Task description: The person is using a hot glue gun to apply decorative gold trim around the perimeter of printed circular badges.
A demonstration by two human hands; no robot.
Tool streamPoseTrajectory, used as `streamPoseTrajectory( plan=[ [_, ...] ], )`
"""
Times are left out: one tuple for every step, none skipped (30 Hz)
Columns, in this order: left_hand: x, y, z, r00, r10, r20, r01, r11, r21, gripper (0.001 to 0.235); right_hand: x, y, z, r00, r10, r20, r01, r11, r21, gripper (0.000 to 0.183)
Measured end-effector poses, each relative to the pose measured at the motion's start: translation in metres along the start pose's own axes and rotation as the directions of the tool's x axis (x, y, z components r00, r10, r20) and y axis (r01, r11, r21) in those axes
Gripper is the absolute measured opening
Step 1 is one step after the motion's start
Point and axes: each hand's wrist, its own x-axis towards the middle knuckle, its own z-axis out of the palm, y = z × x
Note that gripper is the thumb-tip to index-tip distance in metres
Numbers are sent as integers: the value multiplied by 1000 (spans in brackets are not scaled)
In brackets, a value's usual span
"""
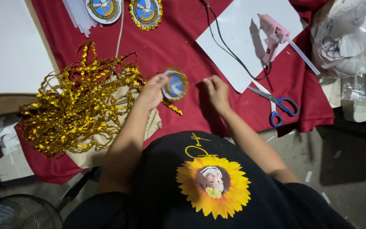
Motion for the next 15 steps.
streamPoseTrajectory(
  plan=[
    [-11,9,5,1000,0,-3,0,1000,-1,17,-2,4,1,1000,1,3,-1,1000,1,26],
    [-21,19,11,999,16,37,-11,991,-135,18,-2,8,1,999,-36,-22,30,973,-231,32],
    [-30,29,17,996,38,75,-16,964,-266,19,-2,12,1,996,-79,-37,54,891,-450,38],
    [-18,19,5,996,38,76,-16,964,-267,19,-3,3,3,996,-79,-37,54,891,-451,38],
    [-6,9,-6,967,107,231,-13,928,-372,16,-4,-7,5,972,-214,98,231,793,-564,31],
    [6,-1,-19,909,190,371,8,882,-471,20,-5,-15,7,915,-321,246,402,656,-639,24],
    [-2,6,-5,909,190,371,9,882,-472,20,-7,-27,14,915,-320,246,401,655,-640,24],
    [-9,13,9,966,131,221,-22,901,-433,24,-9,-39,20,823,-425,377,567,566,-598,23],
    [-17,20,23,995,77,61,-48,920,-390,29,-11,-51,25,701,-511,498,712,458,-532,31],
    [-15,17,18,995,76,62,-46,920,-390,29,-4,-47,26,702,-509,498,711,459,-533,31],
    [-14,14,12,986,129,102,-87,934,-346,26,2,-43,26,670,-517,534,741,411,-531,42],
    [-13,11,6,973,184,142,-134,943,-304,25,9,-39,27,634,-522,571,771,360,-526,54],
    [-13,11,6,972,185,142,-135,943,-305,25,19,-41,27,632,-522,573,772,358,-525,54],
    [-15,11,4,962,207,178,-145,939,-311,25,28,-43,27,671,-500,547,736,359,-575,54],
    [-17,10,3,950,230,213,-155,936,-318,25,37,-44,28,708,-478,519,697,358,-622,54]
  ],
)
